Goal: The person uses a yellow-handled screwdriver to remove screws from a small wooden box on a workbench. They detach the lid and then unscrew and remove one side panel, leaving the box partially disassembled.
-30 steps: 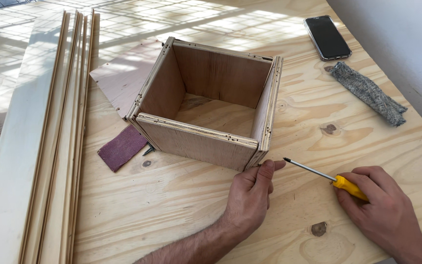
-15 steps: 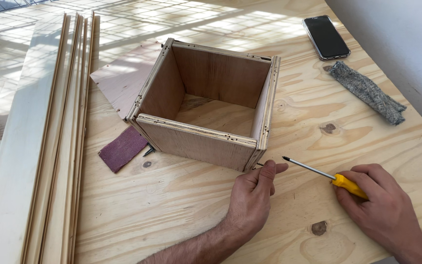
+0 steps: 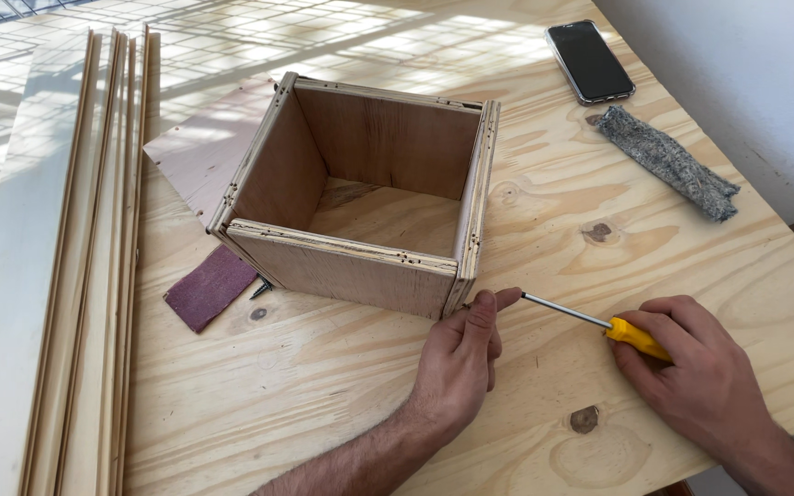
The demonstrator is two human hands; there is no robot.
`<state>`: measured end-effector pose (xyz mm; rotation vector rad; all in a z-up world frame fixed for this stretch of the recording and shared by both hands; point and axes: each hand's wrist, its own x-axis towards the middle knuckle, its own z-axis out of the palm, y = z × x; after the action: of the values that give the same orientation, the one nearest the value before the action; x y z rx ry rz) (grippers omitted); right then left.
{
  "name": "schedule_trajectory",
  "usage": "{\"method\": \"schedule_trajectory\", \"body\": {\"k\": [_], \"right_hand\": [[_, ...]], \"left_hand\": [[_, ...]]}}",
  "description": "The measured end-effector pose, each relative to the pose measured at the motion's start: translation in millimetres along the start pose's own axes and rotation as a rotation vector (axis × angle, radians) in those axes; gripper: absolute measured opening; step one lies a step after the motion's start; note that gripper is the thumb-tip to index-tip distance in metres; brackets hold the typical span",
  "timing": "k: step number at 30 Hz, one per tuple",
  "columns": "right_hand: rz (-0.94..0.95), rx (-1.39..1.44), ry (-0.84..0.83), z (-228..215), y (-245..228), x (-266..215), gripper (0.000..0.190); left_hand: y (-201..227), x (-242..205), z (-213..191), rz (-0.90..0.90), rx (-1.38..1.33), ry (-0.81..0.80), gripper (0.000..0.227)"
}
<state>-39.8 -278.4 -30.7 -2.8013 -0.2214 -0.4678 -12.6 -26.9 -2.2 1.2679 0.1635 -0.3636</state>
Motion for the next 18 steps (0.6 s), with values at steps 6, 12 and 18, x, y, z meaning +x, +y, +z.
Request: {"method": "schedule_trajectory", "body": {"k": [6,12,18], "right_hand": [[-0.003,0.008,0.012,1.1,1.4,1.1,0.026],[-0.048,0.021,0.007,1.3,4.2,2.5,0.029],[-0.071,0.054,0.005,2.1,6.0,3.0,0.029]], "left_hand": [[-4.9,8.0,-3.9,-0.054,-0.075,-0.097,0.057],[13.2,-6.2,-0.7,-0.118,0.164,0.06,0.06],[-0.3,-2.5,-3.4,-0.092,0.161,0.115,0.044]]}}
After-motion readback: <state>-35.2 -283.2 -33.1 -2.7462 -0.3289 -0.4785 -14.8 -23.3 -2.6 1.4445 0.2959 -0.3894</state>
